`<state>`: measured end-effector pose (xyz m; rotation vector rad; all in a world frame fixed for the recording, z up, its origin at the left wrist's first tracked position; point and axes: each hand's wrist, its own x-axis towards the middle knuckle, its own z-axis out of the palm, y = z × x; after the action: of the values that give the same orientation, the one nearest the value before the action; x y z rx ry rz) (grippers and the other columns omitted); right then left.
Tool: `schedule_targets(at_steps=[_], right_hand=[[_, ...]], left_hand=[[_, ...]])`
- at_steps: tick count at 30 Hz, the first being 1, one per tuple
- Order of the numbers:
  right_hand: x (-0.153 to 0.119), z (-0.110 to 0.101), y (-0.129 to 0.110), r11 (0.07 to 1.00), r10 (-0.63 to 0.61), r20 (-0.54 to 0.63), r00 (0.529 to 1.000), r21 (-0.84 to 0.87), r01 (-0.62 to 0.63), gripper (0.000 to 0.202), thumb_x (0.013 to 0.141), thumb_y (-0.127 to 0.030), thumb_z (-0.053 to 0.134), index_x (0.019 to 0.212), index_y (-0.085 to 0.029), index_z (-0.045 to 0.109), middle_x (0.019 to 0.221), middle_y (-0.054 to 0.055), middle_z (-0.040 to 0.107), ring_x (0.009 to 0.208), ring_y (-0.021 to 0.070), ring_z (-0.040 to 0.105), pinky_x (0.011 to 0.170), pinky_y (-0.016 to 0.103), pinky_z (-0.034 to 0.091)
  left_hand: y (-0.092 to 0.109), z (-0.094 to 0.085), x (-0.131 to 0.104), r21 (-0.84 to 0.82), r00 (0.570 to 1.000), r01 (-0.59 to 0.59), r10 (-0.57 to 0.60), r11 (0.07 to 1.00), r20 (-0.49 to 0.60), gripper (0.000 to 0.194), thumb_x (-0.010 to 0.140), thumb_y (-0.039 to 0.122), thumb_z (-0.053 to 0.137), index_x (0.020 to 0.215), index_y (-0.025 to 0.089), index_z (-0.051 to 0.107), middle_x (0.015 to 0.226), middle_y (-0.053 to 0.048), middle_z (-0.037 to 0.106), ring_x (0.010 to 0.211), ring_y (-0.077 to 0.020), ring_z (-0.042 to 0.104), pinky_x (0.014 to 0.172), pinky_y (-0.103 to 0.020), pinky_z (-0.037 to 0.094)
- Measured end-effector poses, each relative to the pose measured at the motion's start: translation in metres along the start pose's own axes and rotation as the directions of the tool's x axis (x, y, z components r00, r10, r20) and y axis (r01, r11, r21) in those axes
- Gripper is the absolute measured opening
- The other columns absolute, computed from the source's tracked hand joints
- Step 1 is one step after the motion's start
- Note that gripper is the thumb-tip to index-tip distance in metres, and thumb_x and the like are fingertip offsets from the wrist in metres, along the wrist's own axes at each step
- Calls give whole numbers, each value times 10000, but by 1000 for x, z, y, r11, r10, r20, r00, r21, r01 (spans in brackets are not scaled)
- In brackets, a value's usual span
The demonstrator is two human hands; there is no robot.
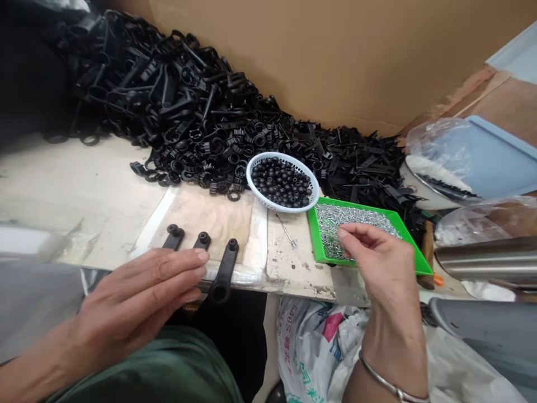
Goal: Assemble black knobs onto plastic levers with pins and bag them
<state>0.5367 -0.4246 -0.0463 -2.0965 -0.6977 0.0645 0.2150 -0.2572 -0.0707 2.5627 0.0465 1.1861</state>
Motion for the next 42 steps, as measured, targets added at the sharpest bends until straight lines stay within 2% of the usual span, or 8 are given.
schedule_targets(at_steps=[10,13,15,18,22,25,30,42], right_hand=[[-38,12,-40,902,26,130,991,424,-79,318,582,-429,898,753,-223,726,648,13,628,516,106,538,457,226,462],[-71,29,-68,933,-109,196,975,359,32,188,685,-284,870,830,-220,768,693,21,686,549,125,605,500,225,517],[-93,45,-87,882,-443,253,860,292,369,53,850,-181,740,878,-226,741,852,6,728,712,117,663,646,221,564],[-116,64,-104,721,-691,270,671,187,667,167,913,-40,625,974,-184,682,910,9,702,827,116,607,770,267,543],[-120,66,-106,707,-702,275,657,158,689,161,929,-48,618,998,-185,664,928,11,693,865,132,592,801,290,539],[-97,45,-90,753,-656,294,695,186,632,73,955,-193,649,1004,-229,688,938,-4,721,839,135,655,772,273,560],[-19,2,-25,823,-318,181,931,-435,366,189,888,-344,618,921,-225,761,923,53,747,791,223,682,733,358,515],[20,8,10,712,-194,462,865,-540,448,160,728,-250,530,580,-220,584,565,13,565,542,160,450,552,310,291]], left_hand=[[11,-9,18,-336,938,344,-339,877,73,175,906,78,680,1064,119,743,1021,-55,794,913,-125,767,862,-117,570],[16,-4,29,-546,763,640,-531,541,368,212,977,265,642,1125,169,759,987,-37,799,835,-130,764,745,-148,586],[18,1,34,-626,596,759,-572,175,563,289,973,365,649,1182,193,752,1015,-51,796,866,-163,764,762,-208,606],[19,7,36,-643,418,720,-577,-260,702,331,889,380,760,1147,173,767,1017,-87,791,944,-204,759,870,-294,617],[20,8,35,-591,279,624,-560,-512,780,308,764,298,879,1017,142,796,930,-96,791,861,-185,761,859,-290,624],[21,8,36,-573,208,582,-576,-577,791,229,719,196,899,917,139,798,925,-98,792,843,-176,764,811,-253,634],[16,0,31,-565,144,570,-604,-597,784,158,731,112,866,864,141,785,894,-94,792,795,-167,771,714,-197,640],[7,-24,3,-640,103,542,-713,-544,693,155,804,125,814,944,181,779,903,-65,798,837,-173,783,753,-191,648]])
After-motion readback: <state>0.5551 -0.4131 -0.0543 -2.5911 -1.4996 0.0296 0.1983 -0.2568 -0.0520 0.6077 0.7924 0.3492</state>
